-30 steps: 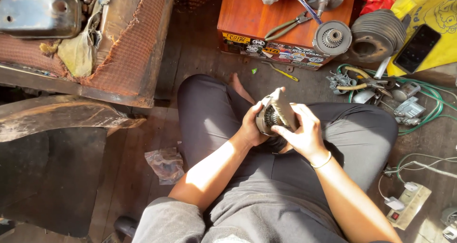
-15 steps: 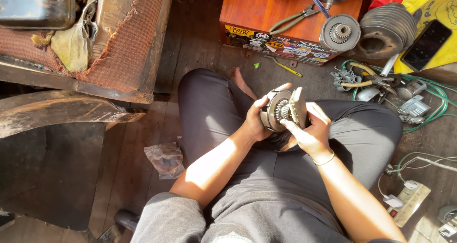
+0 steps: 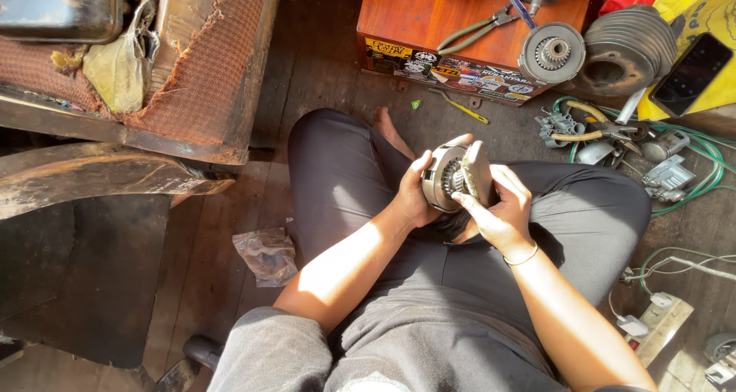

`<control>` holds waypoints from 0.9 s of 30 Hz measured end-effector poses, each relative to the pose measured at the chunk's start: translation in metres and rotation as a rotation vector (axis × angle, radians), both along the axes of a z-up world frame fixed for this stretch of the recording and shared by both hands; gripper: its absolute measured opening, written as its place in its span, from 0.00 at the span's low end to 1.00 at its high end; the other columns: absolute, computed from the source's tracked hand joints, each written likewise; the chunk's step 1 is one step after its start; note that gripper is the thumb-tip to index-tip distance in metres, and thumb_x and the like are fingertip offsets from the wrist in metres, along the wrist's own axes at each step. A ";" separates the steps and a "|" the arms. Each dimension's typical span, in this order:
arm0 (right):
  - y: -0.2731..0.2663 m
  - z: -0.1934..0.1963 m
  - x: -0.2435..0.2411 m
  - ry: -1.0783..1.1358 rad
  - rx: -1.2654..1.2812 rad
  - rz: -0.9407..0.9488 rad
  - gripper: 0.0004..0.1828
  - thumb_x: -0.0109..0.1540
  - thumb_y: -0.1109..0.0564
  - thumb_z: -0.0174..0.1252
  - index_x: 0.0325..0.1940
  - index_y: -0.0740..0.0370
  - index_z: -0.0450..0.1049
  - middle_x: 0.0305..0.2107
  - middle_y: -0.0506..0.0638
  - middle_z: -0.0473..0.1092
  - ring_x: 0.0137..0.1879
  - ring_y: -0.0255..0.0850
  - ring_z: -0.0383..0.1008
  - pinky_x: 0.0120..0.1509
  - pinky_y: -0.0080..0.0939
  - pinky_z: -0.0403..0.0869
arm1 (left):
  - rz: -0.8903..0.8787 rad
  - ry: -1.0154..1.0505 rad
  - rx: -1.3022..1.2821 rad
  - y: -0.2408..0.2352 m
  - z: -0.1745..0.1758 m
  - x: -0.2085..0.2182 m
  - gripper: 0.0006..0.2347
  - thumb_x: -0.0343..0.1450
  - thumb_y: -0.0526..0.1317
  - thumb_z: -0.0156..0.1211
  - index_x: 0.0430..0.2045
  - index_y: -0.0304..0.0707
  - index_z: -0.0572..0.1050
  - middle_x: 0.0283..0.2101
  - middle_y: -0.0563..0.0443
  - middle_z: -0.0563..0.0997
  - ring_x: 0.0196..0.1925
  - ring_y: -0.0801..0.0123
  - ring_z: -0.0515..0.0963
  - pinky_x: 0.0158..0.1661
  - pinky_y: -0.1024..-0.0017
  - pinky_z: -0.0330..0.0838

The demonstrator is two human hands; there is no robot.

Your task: Cleaning various motorcycle engine components like a crankshaft and gears using a wire brush to remove debris.

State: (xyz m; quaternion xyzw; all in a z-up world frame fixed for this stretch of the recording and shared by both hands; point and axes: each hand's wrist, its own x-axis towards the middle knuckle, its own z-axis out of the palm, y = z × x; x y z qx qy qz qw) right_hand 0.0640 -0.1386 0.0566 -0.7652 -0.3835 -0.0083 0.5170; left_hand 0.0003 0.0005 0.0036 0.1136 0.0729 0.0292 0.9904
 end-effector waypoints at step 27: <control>-0.009 0.003 0.006 -0.075 -0.106 0.073 0.24 0.52 0.58 0.77 0.52 0.64 0.81 0.31 0.57 0.73 0.36 0.55 0.76 0.38 0.50 0.73 | -0.018 0.070 -0.113 0.001 0.003 0.002 0.32 0.74 0.61 0.53 0.67 0.36 0.66 0.49 0.29 0.78 0.46 0.42 0.82 0.44 0.37 0.77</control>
